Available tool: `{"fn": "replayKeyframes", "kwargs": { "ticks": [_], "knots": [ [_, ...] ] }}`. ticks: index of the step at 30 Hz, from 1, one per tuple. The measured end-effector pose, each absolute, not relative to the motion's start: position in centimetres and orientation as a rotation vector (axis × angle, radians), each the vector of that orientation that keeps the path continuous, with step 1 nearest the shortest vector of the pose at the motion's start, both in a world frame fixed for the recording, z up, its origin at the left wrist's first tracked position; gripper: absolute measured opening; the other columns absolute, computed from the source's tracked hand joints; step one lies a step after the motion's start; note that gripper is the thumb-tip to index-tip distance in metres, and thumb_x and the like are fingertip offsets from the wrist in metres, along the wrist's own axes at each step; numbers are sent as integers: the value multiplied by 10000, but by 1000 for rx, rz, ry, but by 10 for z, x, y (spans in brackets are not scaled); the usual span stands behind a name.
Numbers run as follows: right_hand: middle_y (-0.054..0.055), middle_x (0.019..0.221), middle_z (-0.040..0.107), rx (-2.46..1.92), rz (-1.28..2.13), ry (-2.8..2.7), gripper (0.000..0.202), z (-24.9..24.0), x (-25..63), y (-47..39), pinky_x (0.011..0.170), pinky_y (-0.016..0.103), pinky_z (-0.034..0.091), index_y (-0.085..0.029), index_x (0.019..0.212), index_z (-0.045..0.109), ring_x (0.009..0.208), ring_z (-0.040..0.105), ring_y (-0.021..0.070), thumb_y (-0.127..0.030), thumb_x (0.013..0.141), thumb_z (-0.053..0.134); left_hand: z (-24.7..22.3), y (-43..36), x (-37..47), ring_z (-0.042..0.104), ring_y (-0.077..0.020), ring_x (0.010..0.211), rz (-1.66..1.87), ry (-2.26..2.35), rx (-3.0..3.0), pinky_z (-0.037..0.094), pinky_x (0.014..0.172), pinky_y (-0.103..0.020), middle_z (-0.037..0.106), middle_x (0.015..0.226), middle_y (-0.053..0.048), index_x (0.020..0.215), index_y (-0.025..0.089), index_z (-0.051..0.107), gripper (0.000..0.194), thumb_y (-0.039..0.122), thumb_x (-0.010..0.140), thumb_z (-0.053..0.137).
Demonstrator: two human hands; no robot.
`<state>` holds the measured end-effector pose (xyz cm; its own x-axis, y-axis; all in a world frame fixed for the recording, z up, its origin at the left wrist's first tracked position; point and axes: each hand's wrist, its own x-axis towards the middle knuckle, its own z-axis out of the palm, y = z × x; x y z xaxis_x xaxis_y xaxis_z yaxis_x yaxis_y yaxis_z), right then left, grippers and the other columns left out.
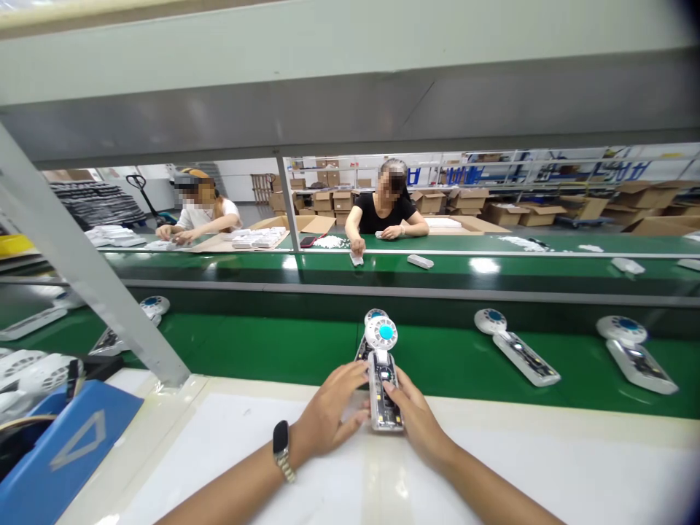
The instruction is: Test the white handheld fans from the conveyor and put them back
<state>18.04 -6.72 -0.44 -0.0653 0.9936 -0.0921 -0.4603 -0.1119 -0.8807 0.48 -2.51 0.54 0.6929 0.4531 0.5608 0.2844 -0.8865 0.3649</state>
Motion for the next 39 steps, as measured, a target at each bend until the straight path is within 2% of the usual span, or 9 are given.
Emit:
{"fn": "replayKeyframes", "kwargs": {
  "ticks": [4,7,10,17,23,31,39],
  "knots": [
    [52,843,659,-895,1604,-800,577,-2,176,-72,650,401,536,-221,1170,428,762,666,245,-482,705,648,4,-17,10,311,-245,1285,1048,925,2284,340,1028,-415,220,1451,-92,1330,247,282,452,327,900,395],
    [70,974,616,-892,1635,-885,570,-2,172,-77,601,372,546,-232,1149,438,753,666,228,-473,686,668,4,-12,11,326,-248,1276,1123,970,2121,371,1008,-384,171,1464,-83,1343,264,266,484,346,892,418],
    [89,1062,578,-885,1627,-1037,567,-3,170,-81,559,338,546,-244,1168,432,731,660,205,-508,708,630,6,-12,10,297,-257,1292,1125,964,2138,365,1009,-379,190,1461,-60,1331,295,306,471,347,883,442],
    [81,1009,567,-906,1642,-1067,587,-2,169,-82,530,323,535,-247,1185,406,719,643,196,-530,712,610,7,-15,9,280,-256,1298,1060,980,2262,306,1050,-396,148,1471,-34,1259,284,442,356,324,913,368],
    [38,845,577,-938,1627,-1072,581,-3,169,-82,503,331,515,-254,1188,417,707,636,215,-542,715,592,6,-15,9,256,-268,1304,1039,1006,2298,286,1061,-421,151,1464,-27,1259,279,446,357,322,920,342],
    [-7,711,561,-935,1611,-1073,578,-3,169,-82,457,286,487,-237,1179,424,593,624,182,-530,712,600,4,-14,9,248,-260,1311,1047,1044,2351,291,1059,-401,215,1442,-28,1247,287,462,349,320,918,350],
    [9,716,606,-950,1634,-1053,672,-1,169,-81,490,292,507,-223,1231,363,599,629,176,-537,696,621,0,-8,8,237,-247,1316,1073,997,2358,246,1074,-412,206,1444,-49,1247,274,460,345,305,919,358]
  ]
}}
